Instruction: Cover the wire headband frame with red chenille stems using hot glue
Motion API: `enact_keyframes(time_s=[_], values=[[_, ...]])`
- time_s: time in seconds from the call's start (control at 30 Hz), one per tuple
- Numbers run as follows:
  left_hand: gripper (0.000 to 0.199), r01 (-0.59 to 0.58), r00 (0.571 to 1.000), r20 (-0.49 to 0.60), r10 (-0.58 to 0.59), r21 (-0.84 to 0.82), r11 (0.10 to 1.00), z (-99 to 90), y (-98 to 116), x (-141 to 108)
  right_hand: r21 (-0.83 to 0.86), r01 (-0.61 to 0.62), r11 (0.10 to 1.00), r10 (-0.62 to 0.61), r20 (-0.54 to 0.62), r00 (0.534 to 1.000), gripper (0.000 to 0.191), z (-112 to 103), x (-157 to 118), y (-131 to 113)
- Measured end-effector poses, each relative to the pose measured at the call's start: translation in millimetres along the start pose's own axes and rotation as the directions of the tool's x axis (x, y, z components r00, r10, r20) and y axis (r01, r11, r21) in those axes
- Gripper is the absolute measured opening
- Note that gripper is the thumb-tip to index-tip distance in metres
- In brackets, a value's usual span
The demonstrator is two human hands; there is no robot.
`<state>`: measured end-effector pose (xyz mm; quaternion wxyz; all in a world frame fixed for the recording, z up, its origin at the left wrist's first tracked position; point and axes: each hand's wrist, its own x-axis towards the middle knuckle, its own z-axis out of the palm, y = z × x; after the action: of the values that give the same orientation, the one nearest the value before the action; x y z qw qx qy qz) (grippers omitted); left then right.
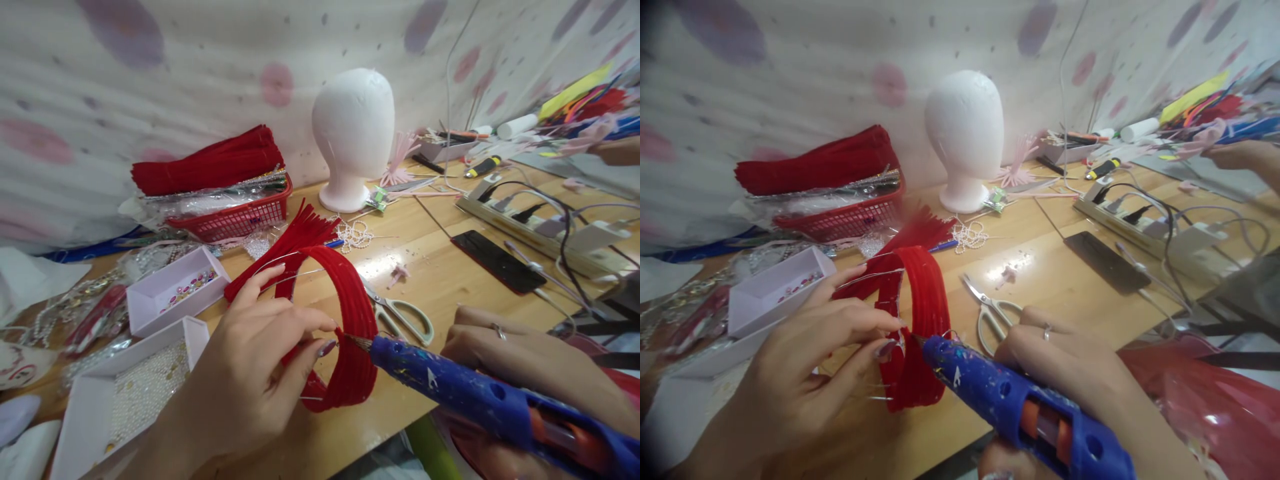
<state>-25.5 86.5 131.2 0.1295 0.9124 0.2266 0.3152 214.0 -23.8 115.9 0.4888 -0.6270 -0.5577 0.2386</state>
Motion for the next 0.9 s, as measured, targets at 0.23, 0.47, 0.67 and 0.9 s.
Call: enact_keyframes(time_s=[0.23, 0.47, 0.67, 0.9], values=[[0.014, -0.025, 0.999, -0.035, 0.024, -0.021, 0.999, -0.1, 1.6, 1.1, -0.248, 0.220, 0.943, -0.170, 0.207, 0.963, 0.064, -12.1, 10.0, -15.0], [0.012, -0.022, 0.999, -0.040, 0.020, -0.047, 0.999, 0.1, 2.9, 2.1, -0.294, 0.220, 0.930, -0.162, 0.210, 0.964, 0.062, -11.3, 7.2, -12.6], [0.013, -0.019, 0.999, -0.033, 0.017, -0.050, 0.999, -0.2, 4.0, 1.3, -0.309, 0.203, 0.929, -0.149, 0.188, 0.971, 0.062, -10.4, 6.6, -17.8], [0.012, -0.017, 0.999, -0.040, 0.015, -0.056, 0.998, 1.2, 4.0, 1.2, -0.248, 0.261, 0.933, -0.206, 0.228, 0.952, 0.057, -13.6, 8.3, -13.3]])
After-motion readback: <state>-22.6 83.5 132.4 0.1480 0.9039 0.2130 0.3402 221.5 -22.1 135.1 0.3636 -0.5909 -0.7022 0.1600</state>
